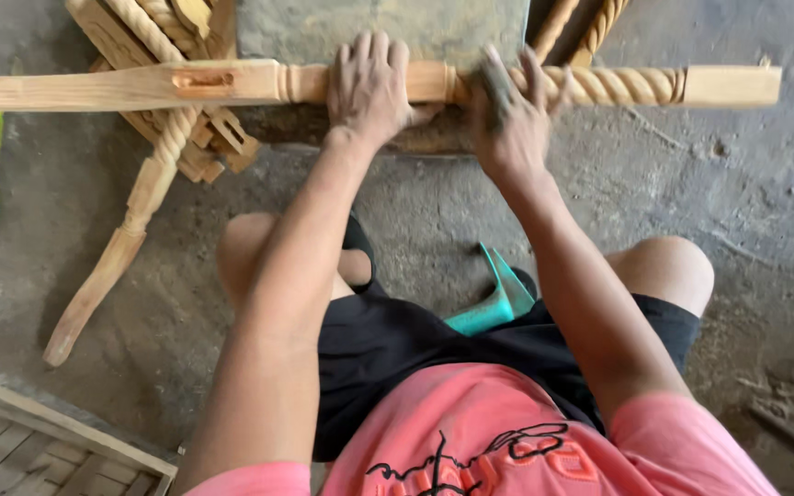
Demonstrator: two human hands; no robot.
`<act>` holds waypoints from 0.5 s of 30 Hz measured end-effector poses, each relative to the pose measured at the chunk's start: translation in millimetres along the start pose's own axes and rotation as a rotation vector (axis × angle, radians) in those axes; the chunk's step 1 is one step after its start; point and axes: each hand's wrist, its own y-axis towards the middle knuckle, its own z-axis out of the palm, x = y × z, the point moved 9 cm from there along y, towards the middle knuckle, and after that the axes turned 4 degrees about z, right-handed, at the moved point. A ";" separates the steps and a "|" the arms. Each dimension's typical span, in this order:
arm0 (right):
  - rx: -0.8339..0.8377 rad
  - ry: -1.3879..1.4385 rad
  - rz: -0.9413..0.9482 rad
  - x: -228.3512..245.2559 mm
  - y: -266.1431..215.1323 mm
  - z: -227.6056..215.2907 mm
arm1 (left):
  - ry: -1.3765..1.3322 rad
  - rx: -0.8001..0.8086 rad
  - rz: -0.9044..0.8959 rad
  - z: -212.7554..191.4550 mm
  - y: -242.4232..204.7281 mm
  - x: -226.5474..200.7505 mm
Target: The person sands carved wooden furniture legs by hand using a piece of sandpaper.
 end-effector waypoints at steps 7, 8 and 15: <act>0.001 0.005 -0.197 -9.1 -17.6 -38.0 | -0.149 0.137 -0.064 4.8 8.1 11.1; -0.021 0.001 -0.208 -10.0 -5.6 -35.4 | -0.124 0.125 -0.055 4.0 13.0 11.3; 0.019 -0.003 -0.205 3.0 27.6 3.6 | -0.105 0.068 -0.046 12.8 7.8 9.2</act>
